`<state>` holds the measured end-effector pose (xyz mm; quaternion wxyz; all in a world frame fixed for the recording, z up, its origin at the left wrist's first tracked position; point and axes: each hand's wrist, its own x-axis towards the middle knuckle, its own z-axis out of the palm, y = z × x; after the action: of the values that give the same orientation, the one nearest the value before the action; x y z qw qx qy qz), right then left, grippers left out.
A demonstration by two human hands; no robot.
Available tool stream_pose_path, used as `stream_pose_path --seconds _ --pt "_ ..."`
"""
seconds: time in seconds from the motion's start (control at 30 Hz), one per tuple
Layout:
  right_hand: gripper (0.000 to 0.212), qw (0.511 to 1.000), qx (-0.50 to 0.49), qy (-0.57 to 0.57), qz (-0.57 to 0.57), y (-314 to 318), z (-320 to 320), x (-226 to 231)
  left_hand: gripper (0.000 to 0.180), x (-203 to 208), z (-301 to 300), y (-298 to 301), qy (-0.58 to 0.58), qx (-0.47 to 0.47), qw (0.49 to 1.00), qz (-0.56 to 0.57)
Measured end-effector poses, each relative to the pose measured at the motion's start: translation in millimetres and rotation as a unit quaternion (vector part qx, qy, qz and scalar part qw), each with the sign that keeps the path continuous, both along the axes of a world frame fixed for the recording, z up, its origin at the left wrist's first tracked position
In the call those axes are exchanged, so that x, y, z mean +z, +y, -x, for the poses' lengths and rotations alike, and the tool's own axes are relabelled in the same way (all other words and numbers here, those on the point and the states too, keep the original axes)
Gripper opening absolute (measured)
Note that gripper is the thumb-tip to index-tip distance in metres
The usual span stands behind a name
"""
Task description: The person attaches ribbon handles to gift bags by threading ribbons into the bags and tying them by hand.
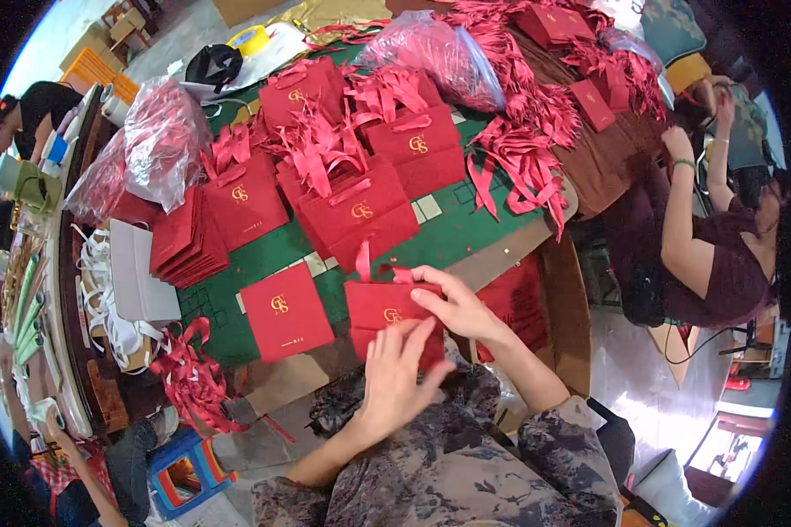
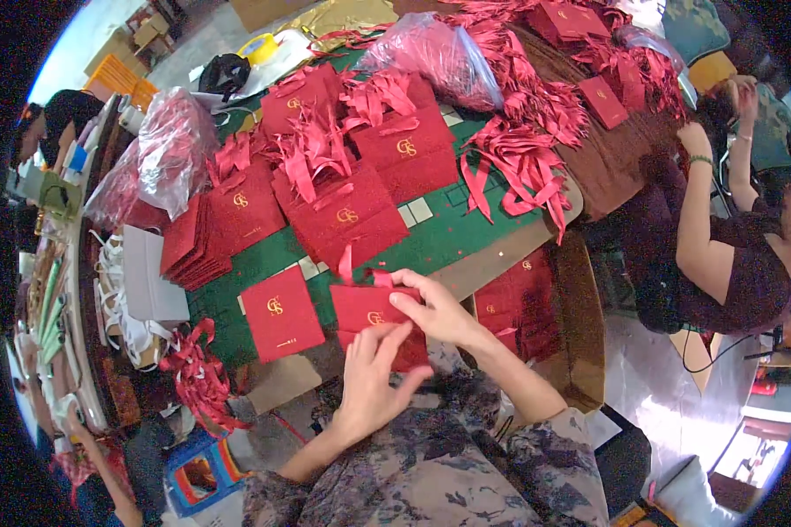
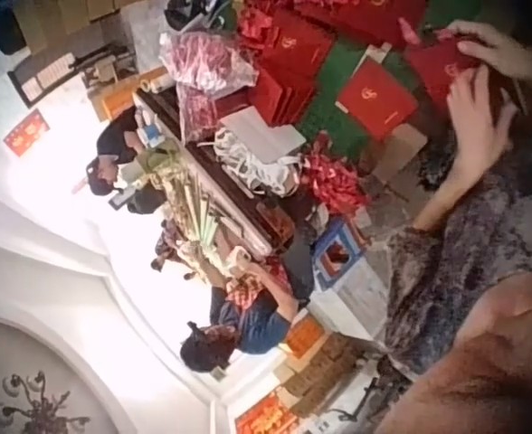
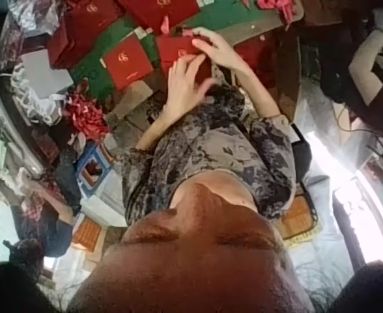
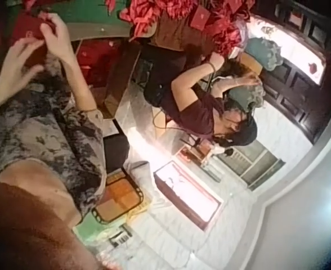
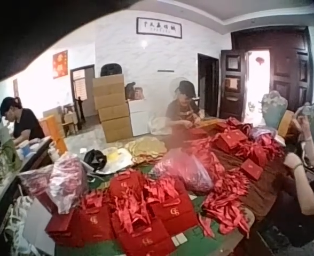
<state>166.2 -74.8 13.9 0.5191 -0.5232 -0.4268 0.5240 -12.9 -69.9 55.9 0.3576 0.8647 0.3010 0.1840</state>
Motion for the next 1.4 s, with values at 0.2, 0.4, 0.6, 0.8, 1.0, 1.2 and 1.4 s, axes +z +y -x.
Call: stream_pose_path --seconds 0.2,0.4,0.6,0.8,1.0,1.2,1.4 --pt "0.032 0.945 -0.046 -0.315 -0.077 4.8 -26.1 -60.7 0.054 -64.6 -14.9 29.9 -0.026 0.119 0.987 -0.101" --pt "0.027 0.846 -0.291 -0.448 0.0 0.5 -59.0 -30.8 0.053 -73.0 -10.9 36.4 0.006 0.118 0.987 -0.108" --pt "0.021 0.727 -0.347 -0.592 -0.013 2.4 -117.3 -59.1 0.055 -67.9 -26.5 47.1 -0.006 0.108 0.984 -0.141" --pt "0.014 0.757 -0.294 -0.581 -0.042 -2.4 -109.2 -57.0 0.049 -73.2 -29.1 54.9 0.035 0.095 0.982 -0.16" --pt "0.02 0.842 -0.262 -0.465 -0.074 -31.5 -54.1 -32.4 0.043 -82.4 -19.5 56.8 0.024 0.128 0.984 -0.12" --pt "0.02 0.919 -0.146 -0.366 -0.01 -44.2 -22.7 -38.3 0.038 -83.7 -14.6 63.9 0.033 0.132 0.99 -0.039" --pt "0.019 0.892 -0.156 -0.415 -0.093 -31.5 -16.7 -31.2 0.035 -90.5 -10.5 67.8 0.004 0.12 0.992 0.031"
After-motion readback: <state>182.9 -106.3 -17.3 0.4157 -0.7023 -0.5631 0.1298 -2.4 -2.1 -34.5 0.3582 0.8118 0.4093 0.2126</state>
